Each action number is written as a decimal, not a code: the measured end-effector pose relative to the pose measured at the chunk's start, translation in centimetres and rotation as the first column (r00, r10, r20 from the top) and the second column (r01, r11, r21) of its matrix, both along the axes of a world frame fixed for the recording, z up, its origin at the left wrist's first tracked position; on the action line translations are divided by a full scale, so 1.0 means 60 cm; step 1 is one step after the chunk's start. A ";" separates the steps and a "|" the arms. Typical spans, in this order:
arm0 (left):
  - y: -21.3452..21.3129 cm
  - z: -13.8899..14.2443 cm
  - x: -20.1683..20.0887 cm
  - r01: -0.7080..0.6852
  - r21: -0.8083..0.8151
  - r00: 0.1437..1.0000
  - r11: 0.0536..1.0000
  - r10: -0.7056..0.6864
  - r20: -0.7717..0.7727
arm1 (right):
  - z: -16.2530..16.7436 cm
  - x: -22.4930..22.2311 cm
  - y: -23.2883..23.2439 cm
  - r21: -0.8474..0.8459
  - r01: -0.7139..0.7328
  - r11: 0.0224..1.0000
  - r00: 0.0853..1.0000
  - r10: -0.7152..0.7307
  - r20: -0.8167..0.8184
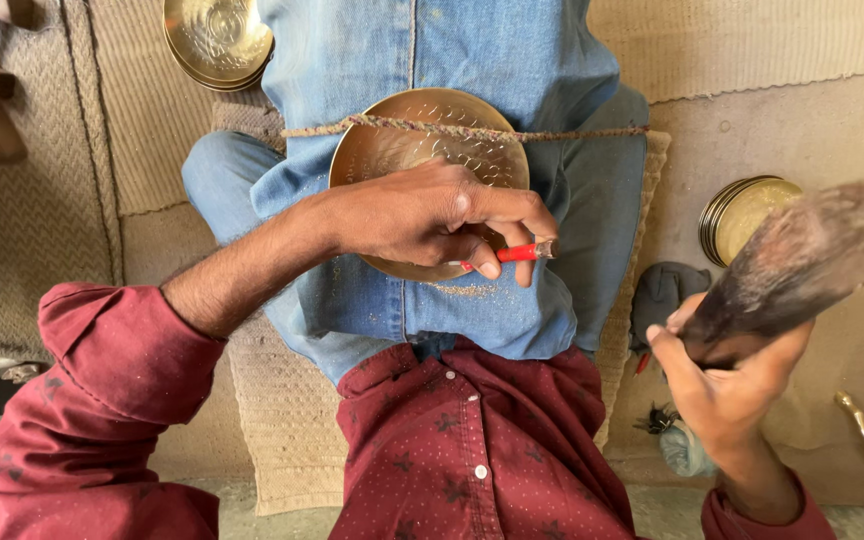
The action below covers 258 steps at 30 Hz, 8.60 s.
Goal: The person sits on the floor with a brass plate held against their lap by a rope strap, and decorates its surface by hammering a red-handled punch with a wooden mallet, repositioning the punch repeatedly to strike new spots on the plate.
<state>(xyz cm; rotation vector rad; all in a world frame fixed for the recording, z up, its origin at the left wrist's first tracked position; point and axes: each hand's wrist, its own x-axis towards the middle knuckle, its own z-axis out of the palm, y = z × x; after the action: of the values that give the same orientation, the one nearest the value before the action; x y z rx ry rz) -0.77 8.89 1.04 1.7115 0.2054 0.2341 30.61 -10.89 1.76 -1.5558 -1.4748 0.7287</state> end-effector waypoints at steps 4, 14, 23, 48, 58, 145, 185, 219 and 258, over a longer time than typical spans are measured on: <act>0.001 0.003 -0.002 -0.032 -0.006 0.996 0.999 0.032 0.079 | -0.010 0.012 0.010 -0.068 -0.243 0.968 0.730 0.228 0.644; 0.002 0.004 0.001 -0.021 -0.009 0.999 1.000 0.021 0.046 | -0.006 0.007 -0.025 0.061 0.055 0.997 0.998 -0.054 -0.019; 0.003 0.005 0.001 -0.005 0.015 1.000 1.000 0.005 0.017 | -0.021 0.015 0.002 -0.082 -0.078 0.994 0.912 0.104 0.396; 0.004 0.009 0.004 0.021 0.017 0.999 1.000 -0.020 -0.037 | 0.005 0.027 0.020 -0.117 -0.029 0.993 0.882 0.080 0.465; -0.001 -0.002 0.007 0.003 0.044 0.999 0.999 -0.005 0.040 | 0.007 0.038 0.031 -0.108 -0.195 0.975 0.828 0.223 0.515; 0.001 0.011 0.018 -0.065 0.043 0.998 0.997 0.065 0.013 | -0.010 0.055 0.011 0.104 -0.136 0.985 0.986 0.125 0.107; 0.001 0.000 0.020 -0.069 0.029 0.995 0.997 0.067 0.068 | 0.006 0.062 0.044 -0.079 -0.239 0.968 0.788 0.241 0.566; -0.001 0.002 0.020 -0.071 0.028 0.997 0.997 0.070 0.036 | -0.009 0.048 0.023 0.146 -0.052 0.988 0.954 0.006 0.299; 0.001 -0.006 0.024 -0.049 0.021 0.993 0.999 0.046 0.106 | 0.067 0.031 0.073 -0.086 -0.295 0.952 0.586 0.251 0.771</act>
<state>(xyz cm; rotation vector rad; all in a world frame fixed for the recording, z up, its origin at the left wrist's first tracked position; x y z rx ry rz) 0.64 8.94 0.68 1.7136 0.1662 0.3625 32.48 -6.49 5.80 -1.7100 -2.3981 0.1262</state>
